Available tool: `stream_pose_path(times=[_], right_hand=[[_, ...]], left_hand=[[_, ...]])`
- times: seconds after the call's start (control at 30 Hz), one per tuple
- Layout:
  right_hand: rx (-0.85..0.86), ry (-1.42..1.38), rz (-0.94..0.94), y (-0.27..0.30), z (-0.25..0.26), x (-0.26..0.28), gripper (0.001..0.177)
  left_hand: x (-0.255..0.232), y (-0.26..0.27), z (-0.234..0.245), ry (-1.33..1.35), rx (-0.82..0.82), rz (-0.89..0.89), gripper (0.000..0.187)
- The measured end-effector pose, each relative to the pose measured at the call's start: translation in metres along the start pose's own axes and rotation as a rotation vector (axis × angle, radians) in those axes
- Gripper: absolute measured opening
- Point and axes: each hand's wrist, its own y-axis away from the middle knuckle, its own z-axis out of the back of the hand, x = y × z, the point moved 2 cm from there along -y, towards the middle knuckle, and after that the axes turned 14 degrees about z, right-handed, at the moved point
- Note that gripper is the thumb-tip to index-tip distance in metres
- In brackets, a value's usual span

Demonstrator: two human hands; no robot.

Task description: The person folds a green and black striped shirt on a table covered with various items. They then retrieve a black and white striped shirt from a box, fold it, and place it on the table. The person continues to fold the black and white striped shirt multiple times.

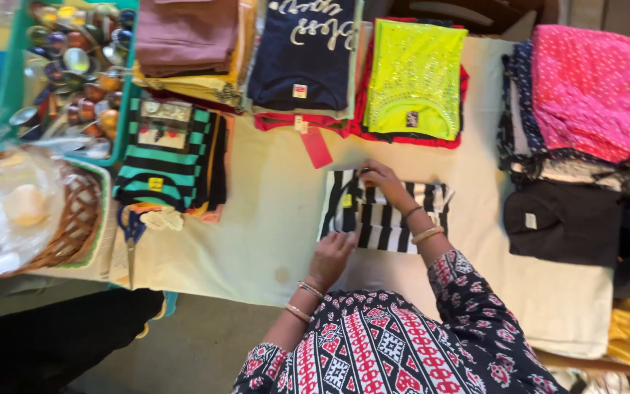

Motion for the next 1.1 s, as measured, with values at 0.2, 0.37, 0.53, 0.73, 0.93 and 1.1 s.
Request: stream_pose_path(times=[0.2,0.37,0.53,0.73,0.93,1.1], right_hand=[[-0.171,-0.304,-0.282,0.046,0.028,0.036,0.028],[-0.220,-0.254,-0.243,0.049,0.030,0.022,0.031],[-0.259,-0.188,-0.218,0.049,0.026,0.013,0.033],[-0.282,0.005,-0.170,0.044,0.013,0.021,0.028],[-0.247,0.334,-0.096,0.032,-0.006,0.036,0.025],[-0.039,0.343,-0.082,0.001,-0.046,0.058,0.018]], left_hand=[[-0.025,0.021,-0.021,0.018,0.010,-0.276,0.033],[0.005,0.061,-0.031,0.090,0.103,-0.265,0.024],[0.006,0.074,-0.010,0.104,0.080,-0.154,0.029],[0.010,0.060,-0.022,0.020,-0.050,-0.077,0.028],[-0.018,0.020,-0.001,-0.228,-0.111,-0.175,0.049],[-0.002,0.015,-0.008,-0.102,-0.024,-0.133,0.037]])
